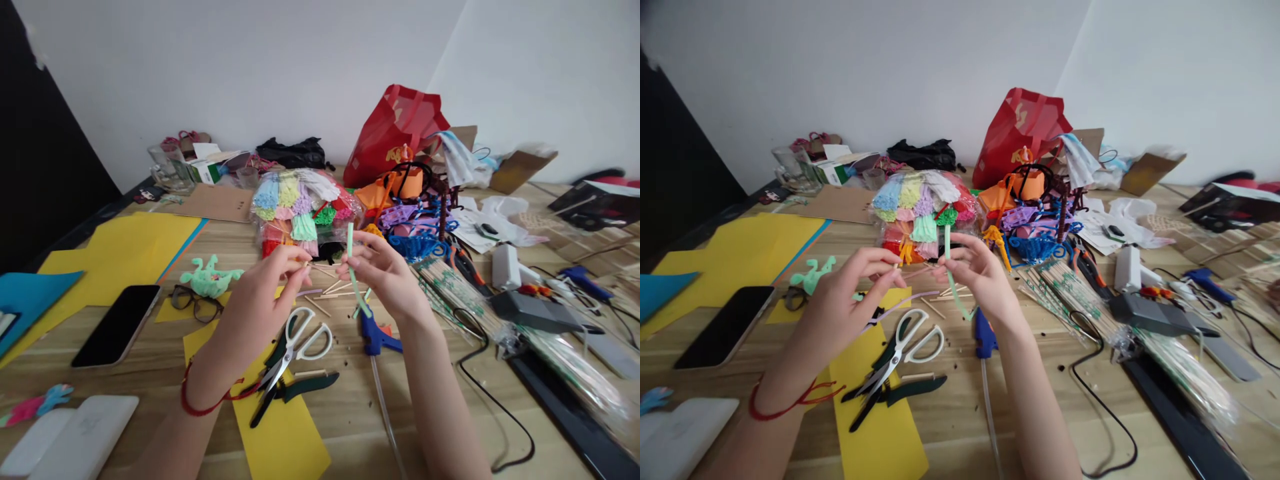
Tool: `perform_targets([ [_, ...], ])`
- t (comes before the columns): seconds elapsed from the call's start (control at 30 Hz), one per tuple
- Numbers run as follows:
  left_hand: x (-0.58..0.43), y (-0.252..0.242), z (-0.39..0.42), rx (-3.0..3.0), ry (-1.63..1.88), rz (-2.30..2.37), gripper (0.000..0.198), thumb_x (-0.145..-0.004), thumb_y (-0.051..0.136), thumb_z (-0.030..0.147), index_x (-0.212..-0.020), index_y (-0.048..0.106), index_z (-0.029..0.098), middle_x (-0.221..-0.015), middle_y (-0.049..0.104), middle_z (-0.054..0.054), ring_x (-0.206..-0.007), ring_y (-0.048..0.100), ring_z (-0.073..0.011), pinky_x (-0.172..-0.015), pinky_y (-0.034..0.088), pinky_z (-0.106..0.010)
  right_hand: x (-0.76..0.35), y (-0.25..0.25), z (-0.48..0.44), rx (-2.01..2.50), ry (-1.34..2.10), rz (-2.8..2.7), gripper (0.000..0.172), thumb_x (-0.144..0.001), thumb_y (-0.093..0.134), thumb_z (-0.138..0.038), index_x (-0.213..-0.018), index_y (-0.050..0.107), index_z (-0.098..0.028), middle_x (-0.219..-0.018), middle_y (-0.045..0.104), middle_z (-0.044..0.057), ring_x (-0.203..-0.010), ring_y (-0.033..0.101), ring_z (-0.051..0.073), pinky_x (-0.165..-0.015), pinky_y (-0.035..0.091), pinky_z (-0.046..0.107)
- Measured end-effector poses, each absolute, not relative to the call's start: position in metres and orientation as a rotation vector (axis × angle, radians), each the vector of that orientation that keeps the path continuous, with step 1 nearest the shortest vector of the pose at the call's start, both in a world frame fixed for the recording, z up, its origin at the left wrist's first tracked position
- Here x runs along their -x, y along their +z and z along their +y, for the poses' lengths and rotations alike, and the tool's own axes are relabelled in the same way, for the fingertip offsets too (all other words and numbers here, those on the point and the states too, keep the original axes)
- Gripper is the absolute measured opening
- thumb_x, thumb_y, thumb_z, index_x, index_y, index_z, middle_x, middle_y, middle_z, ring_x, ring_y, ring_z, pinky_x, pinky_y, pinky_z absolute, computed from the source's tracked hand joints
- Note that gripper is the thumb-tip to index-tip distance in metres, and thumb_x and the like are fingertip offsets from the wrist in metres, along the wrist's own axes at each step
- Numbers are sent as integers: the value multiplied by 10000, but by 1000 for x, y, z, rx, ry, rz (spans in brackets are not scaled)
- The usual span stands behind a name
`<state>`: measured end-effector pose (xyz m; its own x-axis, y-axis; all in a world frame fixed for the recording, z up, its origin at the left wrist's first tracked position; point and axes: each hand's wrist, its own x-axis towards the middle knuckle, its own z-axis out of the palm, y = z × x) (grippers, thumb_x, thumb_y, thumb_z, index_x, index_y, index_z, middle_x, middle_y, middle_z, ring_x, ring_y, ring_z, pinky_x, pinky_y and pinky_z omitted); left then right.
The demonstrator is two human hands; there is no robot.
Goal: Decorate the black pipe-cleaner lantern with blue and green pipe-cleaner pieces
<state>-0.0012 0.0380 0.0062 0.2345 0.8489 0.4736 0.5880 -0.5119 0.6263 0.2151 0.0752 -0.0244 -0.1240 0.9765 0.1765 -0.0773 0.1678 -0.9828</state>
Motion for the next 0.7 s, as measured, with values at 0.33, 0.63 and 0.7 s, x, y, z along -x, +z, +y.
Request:
perform_targets([
  [0.33, 3, 8, 35, -2261, 1227, 1355, 129, -987, 533, 177, -1100, 534, 239, -852, 742, 43, -860, 708, -137, -732, 508, -228, -257, -64, 41, 1689, 563, -2179, 404, -739, 487, -18, -1079, 665, -144, -1052, 657, 136, -1049, 574, 269, -979, 459, 426],
  [0.63, -2, 10, 32, -2304, 1184, 1366, 101, -1000, 501, 220, -1093, 541, 227, -857, 740, 7, -869, 717, -184, -764, 511, -294, -307, -144, -16, 1758, 539, -2246, 847, -652, 436, 64, -1464, 450, -175, -1196, 624, 135, -1094, 550, 283, -1042, 470, 492],
  [0.7, -4, 9, 32, -2317, 1192, 1348, 123, -999, 501, 208, -1112, 544, 228, -860, 735, 10, -869, 718, -180, -786, 505, -299, -320, -146, -19, 1757, 520, -2219, 841, -656, 432, 60, -1459, 446, -190, -1227, 615, 127, -1139, 545, 280, -1070, 456, 493],
])
